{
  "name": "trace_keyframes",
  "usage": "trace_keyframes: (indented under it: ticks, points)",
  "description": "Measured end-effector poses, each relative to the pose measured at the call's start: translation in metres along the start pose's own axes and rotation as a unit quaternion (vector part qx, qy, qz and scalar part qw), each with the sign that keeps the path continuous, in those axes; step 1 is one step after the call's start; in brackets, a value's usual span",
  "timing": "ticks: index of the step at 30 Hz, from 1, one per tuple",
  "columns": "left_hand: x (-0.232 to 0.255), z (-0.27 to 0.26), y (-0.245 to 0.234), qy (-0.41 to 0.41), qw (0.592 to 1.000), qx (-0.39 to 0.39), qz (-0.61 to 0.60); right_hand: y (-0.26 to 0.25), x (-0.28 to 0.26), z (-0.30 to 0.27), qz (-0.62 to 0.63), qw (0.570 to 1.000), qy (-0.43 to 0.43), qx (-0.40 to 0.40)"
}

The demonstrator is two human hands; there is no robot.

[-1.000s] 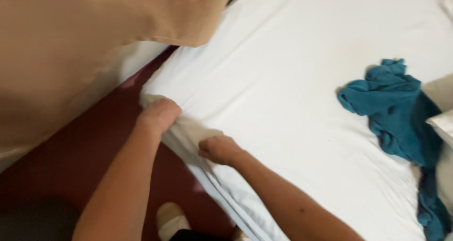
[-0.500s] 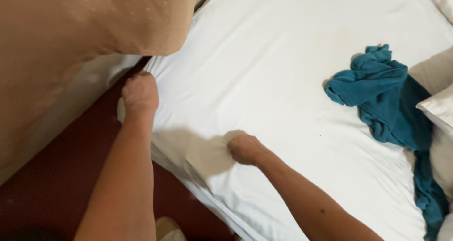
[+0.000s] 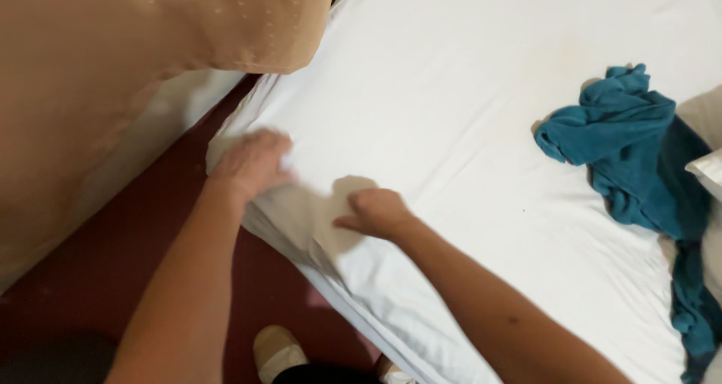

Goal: The person makes a bed by first arranging pillows and a bolster at the head of the bed. They then pull a white fitted sheet over the mattress, tucking and smoothing it around the corners and sides. A teal cloth is briefly moved aside during the process.

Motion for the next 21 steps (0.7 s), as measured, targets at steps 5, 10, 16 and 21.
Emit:
trace_keyframes:
  ticks: [5, 10, 16, 21]
  points:
    - [-0.013, -0.034, 0.005, 0.048, 0.994, -0.096, 0.005, 0.027, -0.047, 0.026, -0.027, 0.999, -0.001, -0.041]
    - [-0.020, -0.041, 0.029, 0.102, 0.994, -0.026, 0.029, 0.037, -0.054, 0.019, 0.020, 0.999, -0.025, -0.031]
    - [-0.023, -0.054, 0.045, 0.011, 0.999, 0.023, -0.044, 0.032, -0.063, 0.010, 0.045, 0.998, -0.036, -0.028]
    - [0.016, -0.063, 0.040, -0.074, 0.995, 0.065, 0.023, 0.018, -0.070, -0.028, 0.071, 0.995, -0.041, -0.060]
Point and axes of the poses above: each hand's wrist, its own z-axis towards the middle knuckle, its own y-axis out of the palm, x = y × z, the point moved 1 cm from there along z, towards the middle knuckle, and after that the axes turned 8 degrees about -y, right-handed, at the moved point
